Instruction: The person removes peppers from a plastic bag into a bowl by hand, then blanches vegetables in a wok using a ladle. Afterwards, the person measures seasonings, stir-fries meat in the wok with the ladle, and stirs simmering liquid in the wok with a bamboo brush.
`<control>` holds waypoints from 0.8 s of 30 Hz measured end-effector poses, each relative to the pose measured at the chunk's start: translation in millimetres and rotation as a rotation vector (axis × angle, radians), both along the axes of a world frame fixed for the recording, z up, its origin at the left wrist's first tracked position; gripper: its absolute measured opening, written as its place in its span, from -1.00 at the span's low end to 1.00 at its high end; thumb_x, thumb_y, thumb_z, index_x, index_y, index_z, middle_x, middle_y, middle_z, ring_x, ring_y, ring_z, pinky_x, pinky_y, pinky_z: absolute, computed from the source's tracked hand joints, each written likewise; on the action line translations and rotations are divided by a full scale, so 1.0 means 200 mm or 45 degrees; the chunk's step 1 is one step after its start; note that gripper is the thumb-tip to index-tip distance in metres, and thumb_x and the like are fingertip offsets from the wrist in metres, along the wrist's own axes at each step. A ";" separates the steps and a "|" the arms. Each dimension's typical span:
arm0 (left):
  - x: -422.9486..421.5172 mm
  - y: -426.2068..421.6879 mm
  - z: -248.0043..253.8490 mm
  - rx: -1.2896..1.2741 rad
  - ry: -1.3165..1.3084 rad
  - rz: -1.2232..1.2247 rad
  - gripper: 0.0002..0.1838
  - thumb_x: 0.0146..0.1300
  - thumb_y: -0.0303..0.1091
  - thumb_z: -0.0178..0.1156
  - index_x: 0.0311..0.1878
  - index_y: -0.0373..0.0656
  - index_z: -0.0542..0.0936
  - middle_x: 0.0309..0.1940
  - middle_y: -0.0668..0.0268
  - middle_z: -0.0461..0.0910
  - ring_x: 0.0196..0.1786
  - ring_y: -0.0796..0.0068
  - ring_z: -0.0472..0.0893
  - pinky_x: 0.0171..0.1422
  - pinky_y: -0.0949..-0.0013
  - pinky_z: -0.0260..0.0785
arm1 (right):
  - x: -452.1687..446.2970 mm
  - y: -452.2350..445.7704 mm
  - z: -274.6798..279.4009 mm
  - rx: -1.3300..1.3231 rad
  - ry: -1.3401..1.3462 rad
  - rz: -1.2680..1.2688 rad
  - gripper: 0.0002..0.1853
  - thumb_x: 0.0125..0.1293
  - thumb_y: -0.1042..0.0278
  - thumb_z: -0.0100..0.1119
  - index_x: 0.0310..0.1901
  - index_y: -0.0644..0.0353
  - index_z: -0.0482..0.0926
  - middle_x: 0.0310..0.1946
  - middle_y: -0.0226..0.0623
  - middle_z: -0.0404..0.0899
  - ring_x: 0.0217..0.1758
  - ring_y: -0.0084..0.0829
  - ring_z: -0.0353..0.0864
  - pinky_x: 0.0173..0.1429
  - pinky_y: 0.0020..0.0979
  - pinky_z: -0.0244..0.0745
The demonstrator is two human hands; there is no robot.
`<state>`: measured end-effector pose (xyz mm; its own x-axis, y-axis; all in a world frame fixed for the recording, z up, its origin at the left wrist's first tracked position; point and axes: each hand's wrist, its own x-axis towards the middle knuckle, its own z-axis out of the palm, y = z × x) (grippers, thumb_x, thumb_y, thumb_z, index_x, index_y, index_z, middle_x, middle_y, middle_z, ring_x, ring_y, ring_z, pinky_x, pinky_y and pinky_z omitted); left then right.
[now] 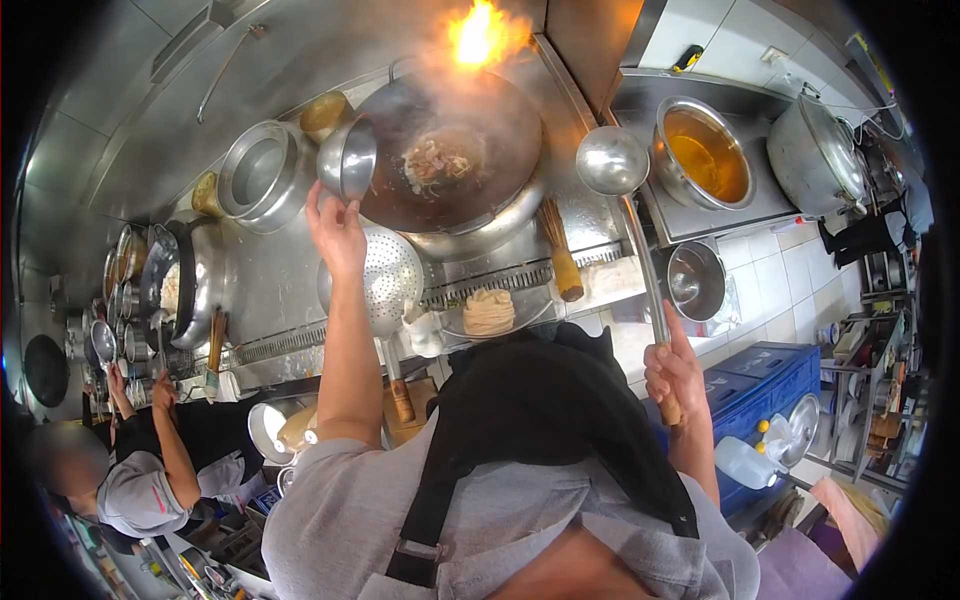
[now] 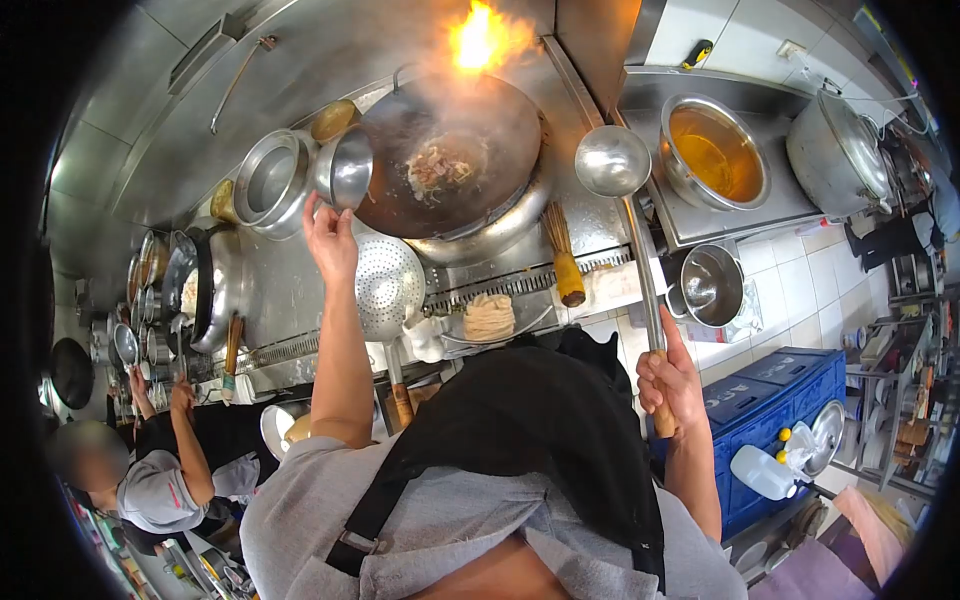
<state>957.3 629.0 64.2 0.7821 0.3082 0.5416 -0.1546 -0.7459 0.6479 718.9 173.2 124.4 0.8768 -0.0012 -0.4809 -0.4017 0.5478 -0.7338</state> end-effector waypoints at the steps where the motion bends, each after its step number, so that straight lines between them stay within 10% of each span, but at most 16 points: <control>1: 0.01 0.00 -0.01 -0.007 -0.001 0.004 -0.74 0.14 -0.56 0.35 -0.47 -0.26 0.41 0.32 -0.03 0.39 0.18 0.04 0.53 0.05 0.19 0.43 | 0.02 -0.02 0.02 -0.014 0.008 0.054 -0.18 0.39 0.50 0.03 0.60 -0.19 -0.08 -0.47 -0.38 0.34 -0.71 -0.68 0.24 -0.67 -0.62 0.24; 12: -0.10 -0.22 -0.08 0.056 -0.056 0.325 -0.79 0.17 -0.55 0.34 -0.43 -0.26 0.46 0.26 -0.01 0.45 0.10 0.08 0.57 0.06 0.15 0.46 | 0.57 -0.30 -0.04 -0.116 -0.145 0.777 -0.13 0.39 0.54 0.04 0.60 -0.21 -0.15 -0.54 -0.43 0.34 -0.71 -0.59 0.30 -0.62 -0.47 0.33; 15: -0.09 -0.23 -0.17 -0.410 -0.175 0.368 -0.74 0.29 -0.51 0.32 -0.37 -0.21 0.38 0.08 0.15 0.54 -0.03 0.34 0.63 -0.04 0.31 0.65 | 0.86 -0.21 -0.18 -0.236 -0.202 0.970 -0.14 0.39 0.54 0.02 0.60 -0.20 -0.15 -0.58 -0.46 0.30 -0.69 -0.60 0.32 -0.62 -0.47 0.33; 21: -0.56 -0.35 0.07 -0.926 -0.264 0.358 -0.80 0.34 -0.56 0.24 -0.31 -0.20 0.39 0.00 0.24 0.54 -0.13 0.41 0.64 -0.03 0.30 0.63 | 1.07 -0.13 -0.41 -1.339 -0.873 1.086 -0.12 0.36 0.44 0.06 0.60 -0.12 -0.20 -0.44 0.05 0.59 -0.40 0.05 0.62 -0.22 -0.07 0.48; 24: -1.07 -0.33 0.12 -1.005 -0.293 0.425 -0.86 0.42 -0.48 0.17 -0.26 -0.19 0.41 -0.20 0.25 0.60 -0.16 0.44 0.67 -0.04 0.29 0.65 | 1.05 -0.23 -0.64 -1.357 -0.916 1.046 -0.09 0.34 0.46 0.06 0.60 -0.18 -0.22 -0.52 -0.05 0.57 -0.41 -0.05 0.62 -0.24 -0.11 0.49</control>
